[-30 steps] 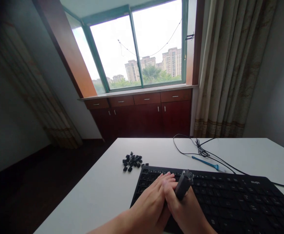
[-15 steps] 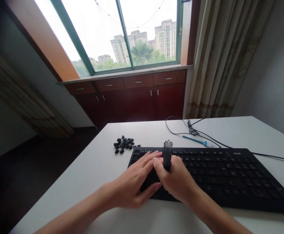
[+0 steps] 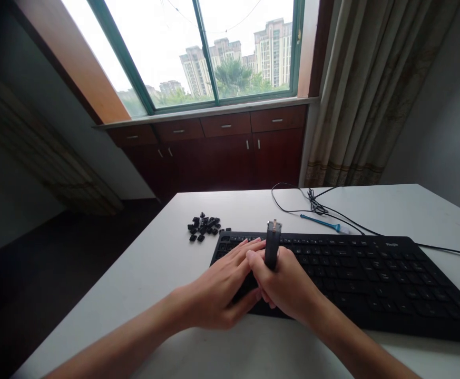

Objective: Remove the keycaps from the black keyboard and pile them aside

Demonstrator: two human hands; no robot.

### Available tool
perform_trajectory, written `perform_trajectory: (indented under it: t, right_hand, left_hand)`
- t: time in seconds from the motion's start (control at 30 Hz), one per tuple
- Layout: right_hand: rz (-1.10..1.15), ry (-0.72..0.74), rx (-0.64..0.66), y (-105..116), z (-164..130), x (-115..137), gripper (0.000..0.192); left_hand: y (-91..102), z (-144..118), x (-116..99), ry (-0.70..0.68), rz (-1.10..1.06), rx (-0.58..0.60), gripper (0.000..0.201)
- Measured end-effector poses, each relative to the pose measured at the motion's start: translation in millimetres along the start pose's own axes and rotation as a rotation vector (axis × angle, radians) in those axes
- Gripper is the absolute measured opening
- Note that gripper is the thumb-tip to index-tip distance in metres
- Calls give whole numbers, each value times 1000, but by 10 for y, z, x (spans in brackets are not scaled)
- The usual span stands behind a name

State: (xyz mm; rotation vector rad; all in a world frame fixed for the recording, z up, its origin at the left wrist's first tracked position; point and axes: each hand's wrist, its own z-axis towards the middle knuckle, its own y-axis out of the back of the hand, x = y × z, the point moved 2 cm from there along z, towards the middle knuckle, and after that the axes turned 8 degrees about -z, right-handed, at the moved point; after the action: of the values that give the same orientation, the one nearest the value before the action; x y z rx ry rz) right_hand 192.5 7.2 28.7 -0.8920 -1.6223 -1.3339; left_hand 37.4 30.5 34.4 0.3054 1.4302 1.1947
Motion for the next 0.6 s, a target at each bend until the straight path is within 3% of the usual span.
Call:
perform_trajectory:
  t: [0.27,0.4,0.6]
  right_hand:
    - [24,113,-112,-66,-44,-113,53]
    - [151,166,-192,-127,-67,-91,52]
    - [106,253,-206,-141,-71,-17,48]
  left_hand:
    - [-158,22,-51,22,129,-1,59]
    - [-270,24,-27,4,136,-77,53]
    - [-213,29,-11,-25,113,-101,47]
